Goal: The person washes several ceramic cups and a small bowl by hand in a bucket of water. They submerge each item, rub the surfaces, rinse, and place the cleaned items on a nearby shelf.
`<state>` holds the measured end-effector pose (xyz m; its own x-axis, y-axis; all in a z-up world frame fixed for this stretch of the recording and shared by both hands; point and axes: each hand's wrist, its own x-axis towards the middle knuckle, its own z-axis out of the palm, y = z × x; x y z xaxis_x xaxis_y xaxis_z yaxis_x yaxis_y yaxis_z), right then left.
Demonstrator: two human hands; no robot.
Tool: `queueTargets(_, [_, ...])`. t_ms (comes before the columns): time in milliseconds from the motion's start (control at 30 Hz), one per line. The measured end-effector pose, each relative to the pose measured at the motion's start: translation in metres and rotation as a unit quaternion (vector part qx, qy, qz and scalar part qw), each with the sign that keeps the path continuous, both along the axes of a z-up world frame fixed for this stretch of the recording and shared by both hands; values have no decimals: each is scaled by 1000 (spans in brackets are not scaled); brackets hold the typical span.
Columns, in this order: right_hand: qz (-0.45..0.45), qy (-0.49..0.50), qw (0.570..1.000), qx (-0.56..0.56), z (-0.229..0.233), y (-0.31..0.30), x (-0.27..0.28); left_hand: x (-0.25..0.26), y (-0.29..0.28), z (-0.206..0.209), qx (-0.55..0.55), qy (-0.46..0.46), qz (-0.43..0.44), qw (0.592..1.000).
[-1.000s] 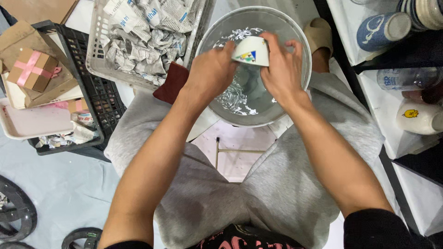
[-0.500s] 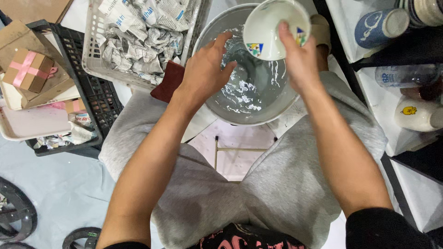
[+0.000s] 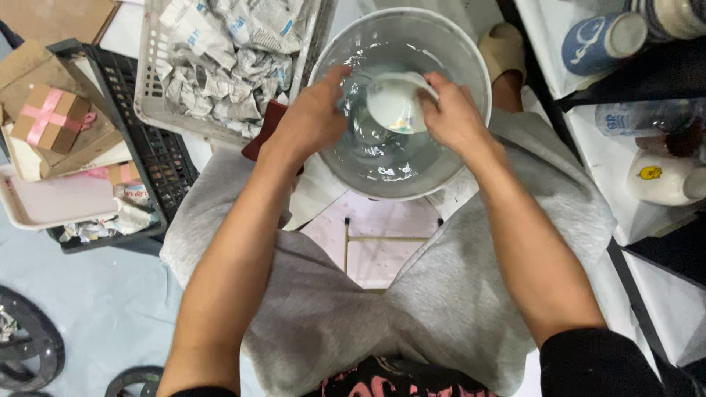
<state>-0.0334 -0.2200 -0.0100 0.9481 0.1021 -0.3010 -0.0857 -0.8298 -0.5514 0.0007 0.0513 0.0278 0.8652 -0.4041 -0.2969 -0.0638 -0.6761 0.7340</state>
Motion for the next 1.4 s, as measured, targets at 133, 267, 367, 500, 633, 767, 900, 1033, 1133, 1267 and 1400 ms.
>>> queueTargets(133, [-205,134,873,423,14,2,12,-3,1,12,-71,10,8,997])
queueTargets(267, [-229,160,731,622,12,1,13,1,1,20,-60,63,39,995])
queueTargets(367, [114,-27,978,-174,-2,9,0,-1,2,19,-30,7,21,999])
queueTargets(500, [9,-82,995,47,-1,4,-2,-1,-9,21,-67,-30,-69,995])
queueTargets(633, [-221,170,802,529,18,-1,6,-7,-14,28,-158,188,-46,968])
queueTargets(767, [-212,238,610,725,26,-1,11,7,-8,29,-195,174,-15,965])
queueTargets(900, [8,124,992,-19,10,11,-4,2,2,25,-122,85,25,989])
queueTargets(1033, [-22,37,989,141,-3,8,-13,-6,-6,25,27,-48,-47,997])
queueTargets(1133, [-181,169,819,517,-6,5,-6,-8,-11,32,48,-46,-72,995])
queueTargets(1267, [-160,202,902,347,1,10,-4,-9,-16,42,114,-51,-73,990])
queueTargets(1400, [29,32,999,-22,20,14,-21,-1,-20,48,207,-43,-65,975])
